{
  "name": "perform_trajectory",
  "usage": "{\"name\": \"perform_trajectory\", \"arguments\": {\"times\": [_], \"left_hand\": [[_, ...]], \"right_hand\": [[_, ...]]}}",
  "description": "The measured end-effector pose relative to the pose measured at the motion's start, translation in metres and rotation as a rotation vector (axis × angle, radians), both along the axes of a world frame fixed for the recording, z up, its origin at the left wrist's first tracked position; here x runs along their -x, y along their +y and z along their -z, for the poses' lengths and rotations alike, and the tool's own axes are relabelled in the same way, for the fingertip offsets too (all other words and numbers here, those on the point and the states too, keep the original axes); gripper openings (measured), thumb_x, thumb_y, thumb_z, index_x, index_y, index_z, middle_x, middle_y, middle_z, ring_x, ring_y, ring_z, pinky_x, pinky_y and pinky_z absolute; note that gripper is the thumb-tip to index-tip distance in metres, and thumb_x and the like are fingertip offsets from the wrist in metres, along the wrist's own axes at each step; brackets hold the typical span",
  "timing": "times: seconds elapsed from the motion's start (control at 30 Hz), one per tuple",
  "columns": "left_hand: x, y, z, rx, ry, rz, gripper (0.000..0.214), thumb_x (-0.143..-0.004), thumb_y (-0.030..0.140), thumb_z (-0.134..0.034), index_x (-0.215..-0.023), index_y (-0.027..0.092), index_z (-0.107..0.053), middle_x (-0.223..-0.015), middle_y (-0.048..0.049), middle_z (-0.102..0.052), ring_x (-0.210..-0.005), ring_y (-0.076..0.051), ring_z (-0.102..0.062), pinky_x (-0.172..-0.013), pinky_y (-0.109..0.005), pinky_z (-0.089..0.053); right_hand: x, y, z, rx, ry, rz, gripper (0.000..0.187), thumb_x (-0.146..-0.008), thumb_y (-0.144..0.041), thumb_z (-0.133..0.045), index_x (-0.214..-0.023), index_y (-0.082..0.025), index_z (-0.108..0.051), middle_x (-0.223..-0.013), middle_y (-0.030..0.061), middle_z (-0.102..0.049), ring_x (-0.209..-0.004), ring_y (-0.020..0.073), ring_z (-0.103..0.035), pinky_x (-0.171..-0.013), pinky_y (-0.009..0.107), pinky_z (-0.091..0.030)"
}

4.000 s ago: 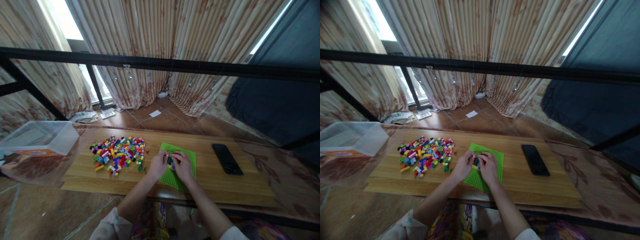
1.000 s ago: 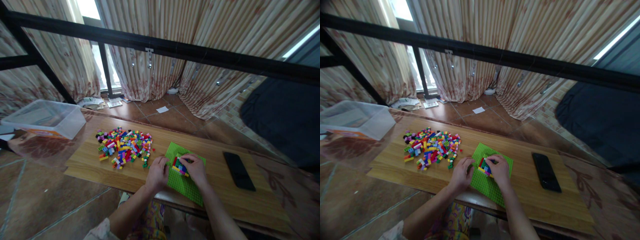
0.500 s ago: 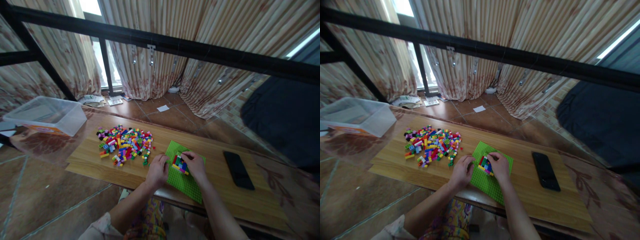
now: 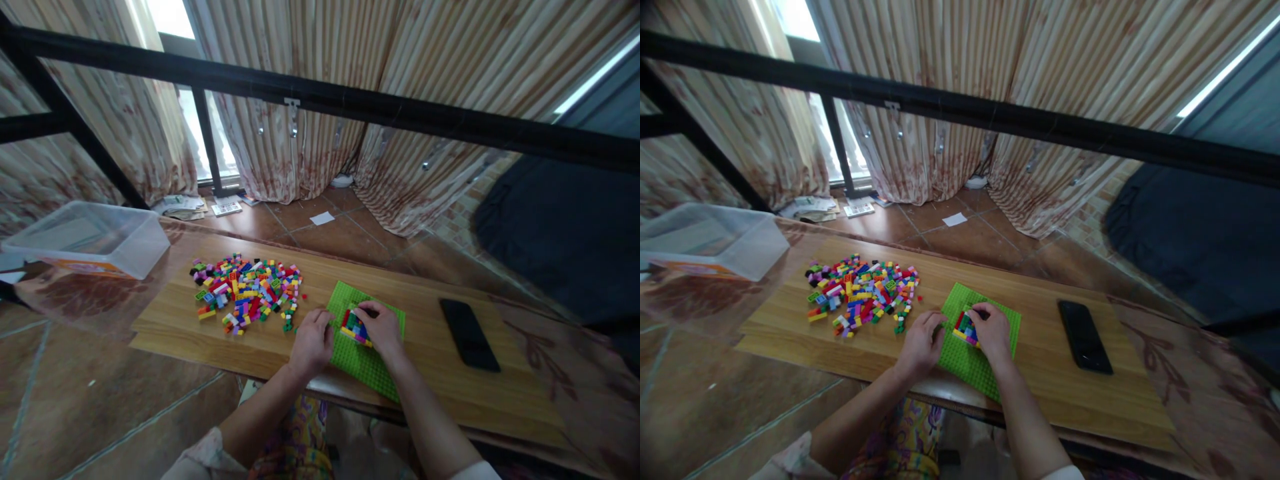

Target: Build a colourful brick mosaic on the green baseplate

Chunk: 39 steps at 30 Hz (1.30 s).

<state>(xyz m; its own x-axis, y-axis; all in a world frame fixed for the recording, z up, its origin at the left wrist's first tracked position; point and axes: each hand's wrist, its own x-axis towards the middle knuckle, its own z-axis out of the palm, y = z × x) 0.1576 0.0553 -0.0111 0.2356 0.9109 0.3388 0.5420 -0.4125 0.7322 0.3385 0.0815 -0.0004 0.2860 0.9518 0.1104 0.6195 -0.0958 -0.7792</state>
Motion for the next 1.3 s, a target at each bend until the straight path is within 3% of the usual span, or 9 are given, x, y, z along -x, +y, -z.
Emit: {"name": "perform_trajectory", "arguments": {"times": [0.23,0.43,0.67,0.8,1.1,1.3], "left_hand": [[0.0,0.0,-0.001,-0.059,0.038,-0.006,0.027,-0.08,0.004,-0.047,-0.1,0.02,-0.057,-0.101,-0.0066,-0.061,-0.098,-0.02,-0.057,-0.089,-0.036,-0.049],[-0.001,-0.017,-0.003,-0.093,0.119,0.036,0.021,-0.082,0.007,-0.048,-0.097,0.018,-0.058,-0.099,-0.008,-0.061,-0.095,-0.022,-0.057,-0.085,-0.041,-0.051],[0.003,-0.041,-0.002,-0.085,0.076,0.068,0.024,-0.082,0.011,-0.051,-0.104,0.019,-0.058,-0.107,-0.0107,-0.062,-0.101,-0.024,-0.059,-0.09,-0.044,-0.052],[0.022,-0.046,-0.009,-0.041,0.045,0.065,0.023,-0.085,0.014,-0.049,-0.104,0.02,-0.06,-0.111,-0.0104,-0.063,-0.105,-0.022,-0.06,-0.091,-0.041,-0.052],[0.103,-0.043,-0.018,-0.056,0.102,-0.264,0.018,-0.088,0.022,-0.05,-0.102,0.02,-0.062,-0.105,-0.0102,-0.063,-0.103,-0.023,-0.06,-0.089,-0.041,-0.052],[0.106,-0.034,-0.022,-0.017,0.184,-0.304,0.017,-0.086,0.021,-0.051,-0.096,0.019,-0.064,-0.099,-0.0086,-0.064,-0.095,-0.022,-0.062,-0.084,-0.038,-0.052]], "right_hand": [[-0.009,-0.03,-0.005,-0.141,-0.016,0.067,0.036,-0.083,-0.048,-0.051,-0.093,-0.018,-0.069,-0.097,0.0114,-0.069,-0.094,0.0252,-0.061,-0.088,0.043,-0.045],[-0.021,-0.068,0.01,-0.25,-0.242,0.071,0.036,-0.089,-0.045,-0.047,-0.097,-0.017,-0.068,-0.102,0.0133,-0.067,-0.1,0.0265,-0.057,-0.09,0.044,-0.044],[-0.028,-0.054,0.02,-0.254,-0.325,0.002,0.031,-0.091,-0.033,-0.042,-0.097,-0.019,-0.069,-0.105,0.0115,-0.066,-0.101,0.0254,-0.056,-0.09,0.043,-0.045],[-0.029,-0.049,0.021,-0.25,-0.369,-0.019,0.028,-0.089,-0.027,-0.042,-0.098,-0.021,-0.069,-0.106,0.0089,-0.066,-0.1,0.0246,-0.056,-0.09,0.043,-0.044],[-0.029,-0.053,0.025,-0.233,-0.476,-0.002,0.027,-0.087,-0.024,-0.043,-0.1,-0.02,-0.067,-0.111,0.0098,-0.065,-0.101,0.0262,-0.053,-0.088,0.043,-0.041],[-0.028,-0.054,0.027,-0.238,-0.494,0.025,0.029,-0.087,-0.026,-0.042,-0.101,-0.02,-0.066,-0.11,0.0106,-0.065,-0.1,0.0275,-0.052,-0.087,0.044,-0.04]]}}
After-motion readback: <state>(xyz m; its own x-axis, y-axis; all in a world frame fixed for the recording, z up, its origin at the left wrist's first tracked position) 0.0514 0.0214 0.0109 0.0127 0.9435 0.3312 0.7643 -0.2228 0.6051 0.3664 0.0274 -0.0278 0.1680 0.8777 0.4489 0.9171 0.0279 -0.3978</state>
